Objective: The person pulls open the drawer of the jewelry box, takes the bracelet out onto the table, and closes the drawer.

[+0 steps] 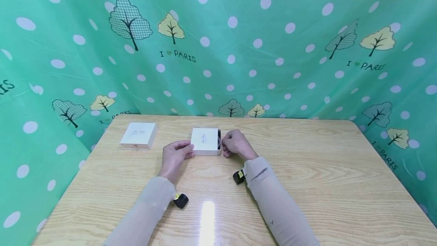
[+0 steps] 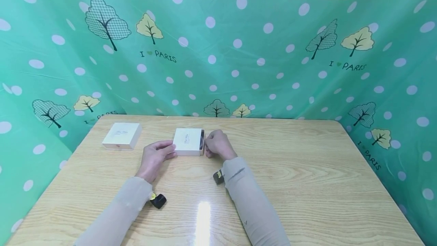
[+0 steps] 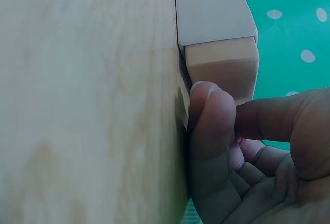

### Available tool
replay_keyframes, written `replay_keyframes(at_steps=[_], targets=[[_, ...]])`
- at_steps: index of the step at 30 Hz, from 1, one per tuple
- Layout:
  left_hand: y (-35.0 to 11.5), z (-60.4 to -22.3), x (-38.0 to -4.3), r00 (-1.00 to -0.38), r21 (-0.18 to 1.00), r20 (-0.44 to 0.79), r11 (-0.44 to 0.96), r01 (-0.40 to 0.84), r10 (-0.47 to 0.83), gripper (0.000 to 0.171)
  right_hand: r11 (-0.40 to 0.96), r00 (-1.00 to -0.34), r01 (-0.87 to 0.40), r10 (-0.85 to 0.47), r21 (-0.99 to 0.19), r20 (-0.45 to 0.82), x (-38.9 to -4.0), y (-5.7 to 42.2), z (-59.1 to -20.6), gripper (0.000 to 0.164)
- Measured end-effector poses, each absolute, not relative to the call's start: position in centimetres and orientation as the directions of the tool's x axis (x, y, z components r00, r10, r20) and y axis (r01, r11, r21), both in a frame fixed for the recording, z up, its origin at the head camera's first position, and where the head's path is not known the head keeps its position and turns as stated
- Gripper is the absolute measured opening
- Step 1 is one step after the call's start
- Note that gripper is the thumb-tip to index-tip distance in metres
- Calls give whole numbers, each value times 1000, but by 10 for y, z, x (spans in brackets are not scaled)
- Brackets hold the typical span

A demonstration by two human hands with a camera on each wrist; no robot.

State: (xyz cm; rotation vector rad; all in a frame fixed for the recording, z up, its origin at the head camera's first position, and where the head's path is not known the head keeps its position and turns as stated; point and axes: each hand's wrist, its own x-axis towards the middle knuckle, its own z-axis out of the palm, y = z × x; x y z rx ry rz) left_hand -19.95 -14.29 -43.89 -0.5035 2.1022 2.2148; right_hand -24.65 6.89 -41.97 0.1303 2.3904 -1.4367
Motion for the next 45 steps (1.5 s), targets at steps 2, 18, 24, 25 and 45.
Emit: replay_keyframes(at_steps=[2, 18, 24, 25, 45], targets=[[-143, -439, -200, -946, 964, -266, -76, -256, -187, 26, 486, -935, 256, -96, -835, -343, -246, 69, -419, 21], [-143, -441, -200, -947, 965, -259, -91, -245, -191, 27, 468, -934, 264, -93, -843, -345, -247, 73, -422, 21], [-142, -441, -200, -947, 965, -260, -86, -248, -188, 28, 456, -932, 268, -98, -849, -348, -246, 75, -423, 21], [-143, -441, -200, -947, 965, -260, -85, -248, -189, 28, 454, -933, 268, -98, -850, -347, -246, 76, -423, 21], [-142, -441, -200, -949, 968, -247, -78, -236, -195, 26, 403, -932, 270, -119, -875, -343, -246, 80, -423, 22]])
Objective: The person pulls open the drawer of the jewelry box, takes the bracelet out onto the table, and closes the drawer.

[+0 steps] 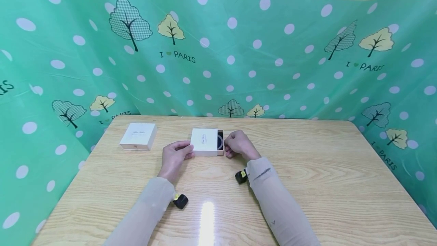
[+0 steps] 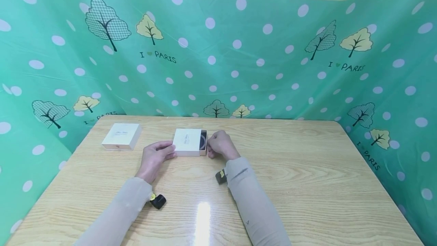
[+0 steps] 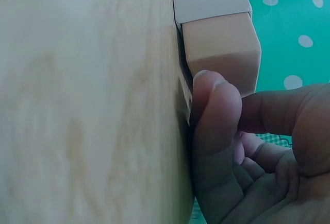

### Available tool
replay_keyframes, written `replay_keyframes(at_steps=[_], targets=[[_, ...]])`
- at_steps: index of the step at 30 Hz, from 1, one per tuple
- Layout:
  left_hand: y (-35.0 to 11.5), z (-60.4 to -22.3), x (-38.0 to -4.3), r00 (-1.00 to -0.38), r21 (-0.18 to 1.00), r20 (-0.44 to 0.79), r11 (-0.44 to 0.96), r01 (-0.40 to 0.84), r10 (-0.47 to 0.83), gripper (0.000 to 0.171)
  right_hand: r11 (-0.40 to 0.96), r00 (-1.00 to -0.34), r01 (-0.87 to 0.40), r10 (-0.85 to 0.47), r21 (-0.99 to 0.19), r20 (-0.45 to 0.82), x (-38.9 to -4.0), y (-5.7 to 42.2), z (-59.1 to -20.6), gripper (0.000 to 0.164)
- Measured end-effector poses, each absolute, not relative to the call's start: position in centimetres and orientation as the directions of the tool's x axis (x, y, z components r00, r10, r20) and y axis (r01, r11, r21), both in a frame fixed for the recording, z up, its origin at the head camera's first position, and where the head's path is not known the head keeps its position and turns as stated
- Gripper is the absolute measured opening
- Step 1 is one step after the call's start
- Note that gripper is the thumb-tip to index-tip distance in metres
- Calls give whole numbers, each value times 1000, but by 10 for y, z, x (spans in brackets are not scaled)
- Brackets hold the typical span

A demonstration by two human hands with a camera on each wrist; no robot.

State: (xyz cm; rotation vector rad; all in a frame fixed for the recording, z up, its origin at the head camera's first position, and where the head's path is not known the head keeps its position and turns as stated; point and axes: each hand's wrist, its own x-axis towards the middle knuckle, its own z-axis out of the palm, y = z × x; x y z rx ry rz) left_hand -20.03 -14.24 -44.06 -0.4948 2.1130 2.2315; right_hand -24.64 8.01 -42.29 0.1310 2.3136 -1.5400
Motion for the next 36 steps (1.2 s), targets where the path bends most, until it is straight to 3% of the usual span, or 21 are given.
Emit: replay_keyframes(at_steps=[36], targets=[[-142, -438, -198, -949, 968, -251, -78, -240, -190, 28, 326, -894, 322, -203, -889, -398, -255, 95, -430, 16]])
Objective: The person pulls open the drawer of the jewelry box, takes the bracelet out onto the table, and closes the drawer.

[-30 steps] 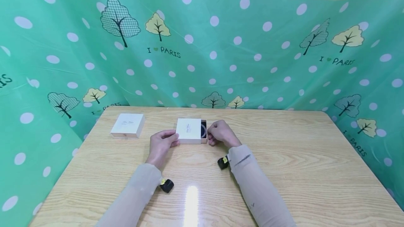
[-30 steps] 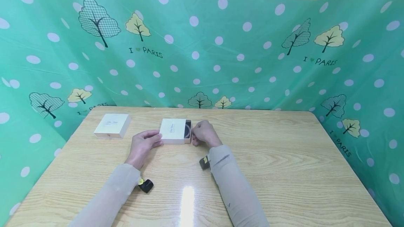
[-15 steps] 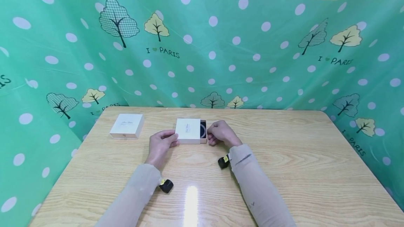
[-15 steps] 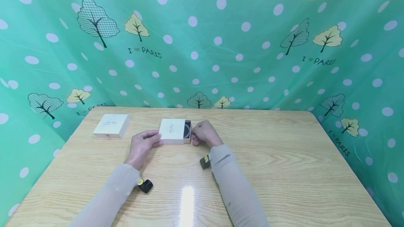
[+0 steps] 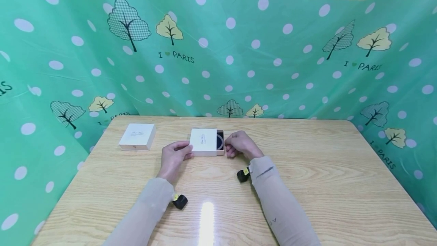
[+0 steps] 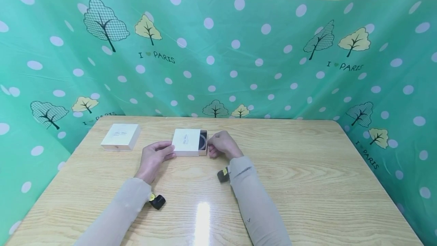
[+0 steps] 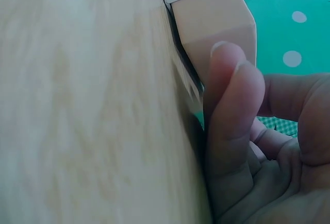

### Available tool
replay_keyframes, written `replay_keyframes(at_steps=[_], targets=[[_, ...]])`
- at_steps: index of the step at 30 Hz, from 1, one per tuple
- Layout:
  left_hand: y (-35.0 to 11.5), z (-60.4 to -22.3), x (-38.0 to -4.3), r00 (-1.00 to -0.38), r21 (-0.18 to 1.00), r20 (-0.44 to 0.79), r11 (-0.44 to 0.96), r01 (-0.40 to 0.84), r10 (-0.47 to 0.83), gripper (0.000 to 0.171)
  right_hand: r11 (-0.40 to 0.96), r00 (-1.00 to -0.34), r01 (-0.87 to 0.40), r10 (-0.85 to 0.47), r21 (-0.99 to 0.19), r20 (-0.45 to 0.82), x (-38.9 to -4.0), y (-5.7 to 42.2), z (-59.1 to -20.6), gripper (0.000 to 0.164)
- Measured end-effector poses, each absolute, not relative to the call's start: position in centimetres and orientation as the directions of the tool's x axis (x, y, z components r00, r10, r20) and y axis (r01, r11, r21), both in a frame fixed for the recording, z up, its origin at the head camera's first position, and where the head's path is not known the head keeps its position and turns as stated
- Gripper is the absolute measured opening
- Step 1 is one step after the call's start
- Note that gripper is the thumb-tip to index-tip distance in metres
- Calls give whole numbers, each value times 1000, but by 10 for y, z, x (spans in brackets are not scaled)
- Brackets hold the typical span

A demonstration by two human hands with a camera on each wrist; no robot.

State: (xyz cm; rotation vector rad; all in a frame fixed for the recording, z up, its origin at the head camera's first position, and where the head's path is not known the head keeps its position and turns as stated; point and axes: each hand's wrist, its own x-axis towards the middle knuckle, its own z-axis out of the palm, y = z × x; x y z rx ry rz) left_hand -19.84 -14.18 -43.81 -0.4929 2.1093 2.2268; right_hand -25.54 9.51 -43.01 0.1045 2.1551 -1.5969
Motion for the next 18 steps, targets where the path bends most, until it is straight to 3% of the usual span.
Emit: replay_keyframes(at_steps=[18], targets=[[-141, -438, -198, -949, 967, -253, -83, -241, -190, 27, 291, -890, 352, -190, -889, -415, -255, 98, -428, 15]])
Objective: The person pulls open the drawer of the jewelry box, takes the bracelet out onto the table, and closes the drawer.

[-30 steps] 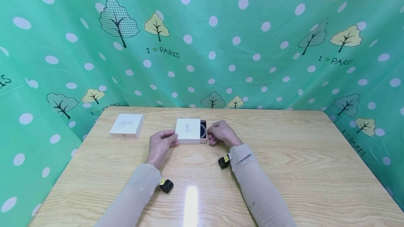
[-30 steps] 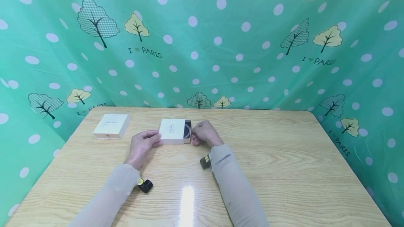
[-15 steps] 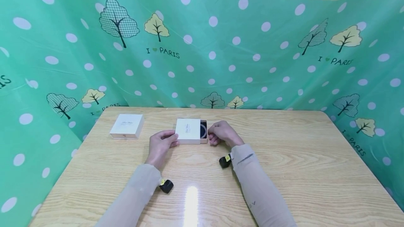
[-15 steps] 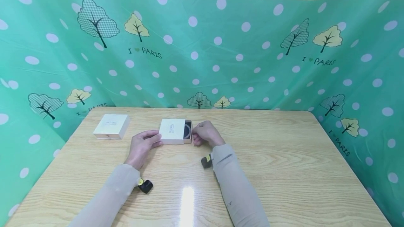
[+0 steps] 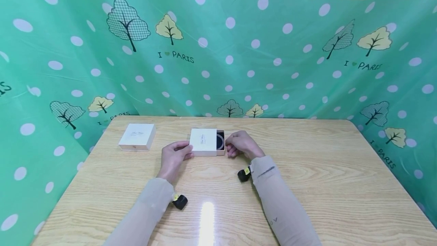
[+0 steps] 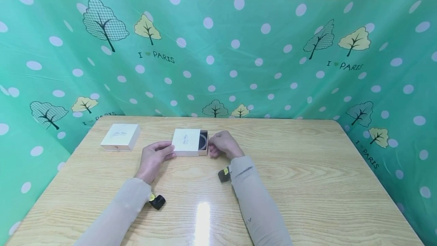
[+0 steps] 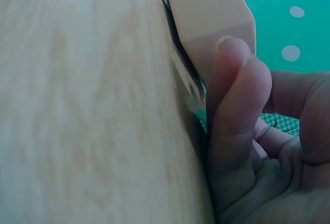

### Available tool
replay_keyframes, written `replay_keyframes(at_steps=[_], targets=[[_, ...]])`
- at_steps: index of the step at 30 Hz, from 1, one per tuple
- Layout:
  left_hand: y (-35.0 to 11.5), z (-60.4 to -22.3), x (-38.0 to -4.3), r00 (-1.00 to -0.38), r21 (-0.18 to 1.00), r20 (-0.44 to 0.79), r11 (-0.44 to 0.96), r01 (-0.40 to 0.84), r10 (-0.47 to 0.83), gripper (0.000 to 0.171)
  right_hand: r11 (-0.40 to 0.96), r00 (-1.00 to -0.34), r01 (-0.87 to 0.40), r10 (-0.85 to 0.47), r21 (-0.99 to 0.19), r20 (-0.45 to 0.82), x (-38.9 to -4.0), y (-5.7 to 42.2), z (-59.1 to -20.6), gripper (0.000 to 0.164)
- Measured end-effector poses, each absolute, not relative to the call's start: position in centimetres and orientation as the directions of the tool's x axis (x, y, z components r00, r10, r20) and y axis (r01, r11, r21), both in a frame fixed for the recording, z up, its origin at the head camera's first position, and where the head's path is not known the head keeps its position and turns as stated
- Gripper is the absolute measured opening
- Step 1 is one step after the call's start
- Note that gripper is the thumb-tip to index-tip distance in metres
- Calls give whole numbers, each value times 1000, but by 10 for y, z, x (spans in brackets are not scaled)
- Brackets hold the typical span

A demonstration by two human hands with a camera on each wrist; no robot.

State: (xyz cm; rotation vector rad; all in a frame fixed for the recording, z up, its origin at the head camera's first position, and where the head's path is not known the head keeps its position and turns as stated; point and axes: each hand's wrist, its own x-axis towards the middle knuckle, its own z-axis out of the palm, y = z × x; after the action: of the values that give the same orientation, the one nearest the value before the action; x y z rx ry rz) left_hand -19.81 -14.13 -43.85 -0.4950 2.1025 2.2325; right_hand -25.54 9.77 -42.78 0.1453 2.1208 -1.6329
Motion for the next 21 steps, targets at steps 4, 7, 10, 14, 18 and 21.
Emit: replay_keyframes(at_steps=[4, 7, 10, 14, 18, 21], targets=[[-141, -438, -198, -950, 968, -249, -80, -238, -190, 27, 284, -891, 354, -189, -891, -414, -255, 99, -428, 15], [-141, -439, -198, -950, 969, -246, -80, -235, -191, 27, 285, -893, 347, -191, -894, -407, -255, 99, -428, 15], [-141, -439, -198, -950, 969, -245, -81, -234, -191, 27, 279, -893, 346, -194, -896, -406, -255, 99, -428, 15], [-141, -440, -199, -951, 969, -244, -83, -232, -191, 27, 272, -894, 345, -196, -899, -402, -255, 100, -428, 15], [-141, -440, -199, -952, 970, -240, -83, -228, -191, 27, 270, -893, 347, -197, -898, -404, -255, 101, -429, 15], [-141, -440, -199, -952, 971, -238, -83, -226, -191, 27, 269, -891, 351, -198, -897, -408, -255, 101, -428, 16]])
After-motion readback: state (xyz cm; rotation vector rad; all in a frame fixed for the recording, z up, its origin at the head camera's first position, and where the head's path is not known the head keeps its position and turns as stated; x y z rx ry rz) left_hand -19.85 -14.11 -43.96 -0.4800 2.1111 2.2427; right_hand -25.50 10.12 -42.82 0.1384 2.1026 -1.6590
